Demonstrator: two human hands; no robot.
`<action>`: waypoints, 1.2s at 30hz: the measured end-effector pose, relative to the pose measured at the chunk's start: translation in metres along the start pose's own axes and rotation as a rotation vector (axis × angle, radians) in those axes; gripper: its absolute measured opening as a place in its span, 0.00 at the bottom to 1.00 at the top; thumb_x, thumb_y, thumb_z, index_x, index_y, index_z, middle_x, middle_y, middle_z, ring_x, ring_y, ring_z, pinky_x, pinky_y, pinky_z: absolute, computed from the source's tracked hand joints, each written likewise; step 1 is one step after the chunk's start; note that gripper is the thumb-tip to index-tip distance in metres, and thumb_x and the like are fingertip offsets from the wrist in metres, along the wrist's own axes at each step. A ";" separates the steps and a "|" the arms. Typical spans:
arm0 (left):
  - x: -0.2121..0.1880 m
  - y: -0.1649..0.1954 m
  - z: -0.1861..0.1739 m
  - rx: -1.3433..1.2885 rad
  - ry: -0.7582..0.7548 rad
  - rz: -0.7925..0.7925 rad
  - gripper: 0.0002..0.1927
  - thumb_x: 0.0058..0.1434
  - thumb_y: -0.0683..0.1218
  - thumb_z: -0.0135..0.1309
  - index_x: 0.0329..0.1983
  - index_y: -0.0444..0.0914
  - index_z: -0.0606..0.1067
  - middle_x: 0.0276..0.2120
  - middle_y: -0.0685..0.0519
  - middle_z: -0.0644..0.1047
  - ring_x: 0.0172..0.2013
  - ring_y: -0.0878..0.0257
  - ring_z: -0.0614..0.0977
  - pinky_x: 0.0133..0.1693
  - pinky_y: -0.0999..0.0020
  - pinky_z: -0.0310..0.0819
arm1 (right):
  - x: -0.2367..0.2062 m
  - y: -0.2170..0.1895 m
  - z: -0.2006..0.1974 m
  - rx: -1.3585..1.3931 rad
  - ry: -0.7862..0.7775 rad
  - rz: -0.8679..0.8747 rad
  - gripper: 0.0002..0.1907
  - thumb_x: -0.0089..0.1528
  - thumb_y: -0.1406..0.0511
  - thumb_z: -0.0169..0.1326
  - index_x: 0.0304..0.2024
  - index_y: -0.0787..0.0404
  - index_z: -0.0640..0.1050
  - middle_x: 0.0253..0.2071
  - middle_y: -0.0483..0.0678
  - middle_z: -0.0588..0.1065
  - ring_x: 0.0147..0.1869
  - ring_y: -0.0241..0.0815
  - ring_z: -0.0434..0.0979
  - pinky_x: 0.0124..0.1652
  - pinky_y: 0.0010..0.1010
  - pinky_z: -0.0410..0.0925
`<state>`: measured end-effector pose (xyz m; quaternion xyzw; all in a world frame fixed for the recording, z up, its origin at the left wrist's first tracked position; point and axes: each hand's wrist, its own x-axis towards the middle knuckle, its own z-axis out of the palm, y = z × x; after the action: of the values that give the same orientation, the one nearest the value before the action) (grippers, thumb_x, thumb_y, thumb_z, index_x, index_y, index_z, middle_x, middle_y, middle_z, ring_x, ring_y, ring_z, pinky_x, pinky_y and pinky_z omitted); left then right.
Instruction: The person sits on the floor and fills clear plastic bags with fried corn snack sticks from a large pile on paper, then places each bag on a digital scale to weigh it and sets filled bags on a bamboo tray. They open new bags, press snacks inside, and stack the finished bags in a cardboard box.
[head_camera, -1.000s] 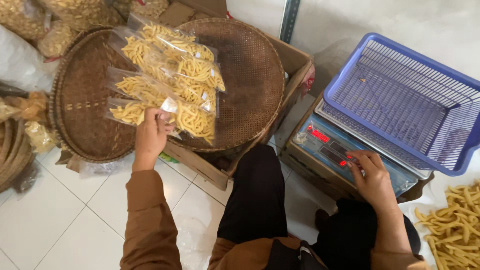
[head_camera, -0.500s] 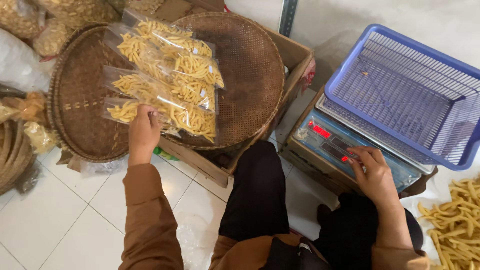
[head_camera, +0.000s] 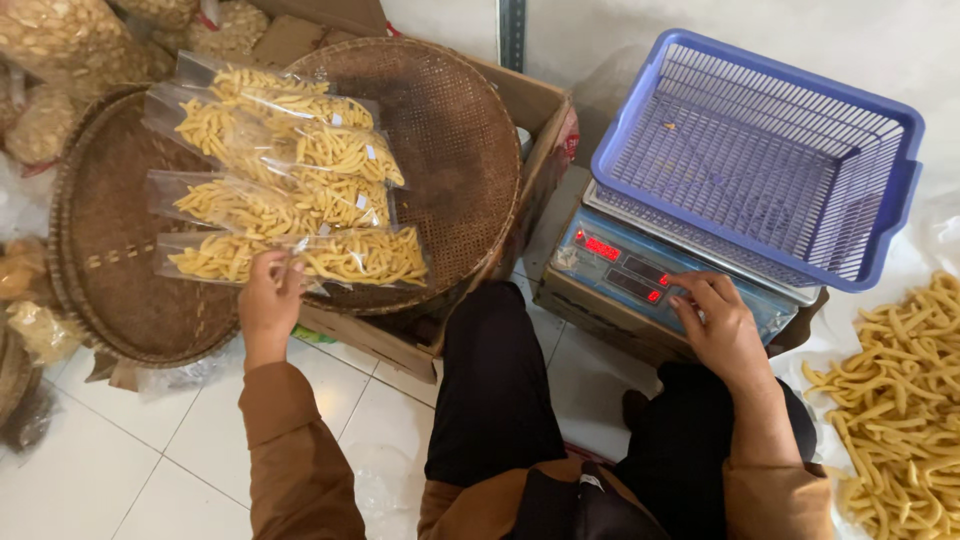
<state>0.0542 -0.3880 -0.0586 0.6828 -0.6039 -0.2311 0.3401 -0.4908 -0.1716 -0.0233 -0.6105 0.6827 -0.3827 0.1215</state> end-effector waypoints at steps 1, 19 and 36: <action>-0.001 0.000 0.002 -0.047 -0.034 0.004 0.18 0.67 0.52 0.57 0.53 0.37 0.73 0.41 0.43 0.82 0.35 0.56 0.86 0.37 0.62 0.79 | -0.001 0.001 0.000 -0.002 -0.001 0.001 0.15 0.64 0.71 0.57 0.53 0.62 0.79 0.50 0.55 0.76 0.43 0.46 0.82 0.41 0.34 0.75; 0.030 0.030 -0.048 0.255 0.197 0.412 0.13 0.70 0.47 0.59 0.36 0.33 0.73 0.35 0.39 0.75 0.36 0.41 0.77 0.38 0.48 0.70 | -0.008 0.008 0.011 -0.100 -0.007 -0.019 0.14 0.64 0.69 0.59 0.53 0.63 0.80 0.49 0.55 0.77 0.42 0.48 0.82 0.42 0.36 0.74; 0.021 -0.003 -0.018 -0.185 0.176 0.197 0.20 0.69 0.46 0.58 0.60 0.38 0.66 0.57 0.44 0.69 0.50 0.54 0.80 0.43 0.60 0.76 | -0.008 -0.002 0.015 -0.070 -0.019 0.007 0.13 0.63 0.70 0.59 0.51 0.64 0.80 0.49 0.55 0.77 0.42 0.47 0.82 0.41 0.35 0.74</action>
<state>0.0731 -0.4051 -0.0467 0.6035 -0.6120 -0.1906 0.4742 -0.4781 -0.1703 -0.0345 -0.6155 0.6968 -0.3522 0.1077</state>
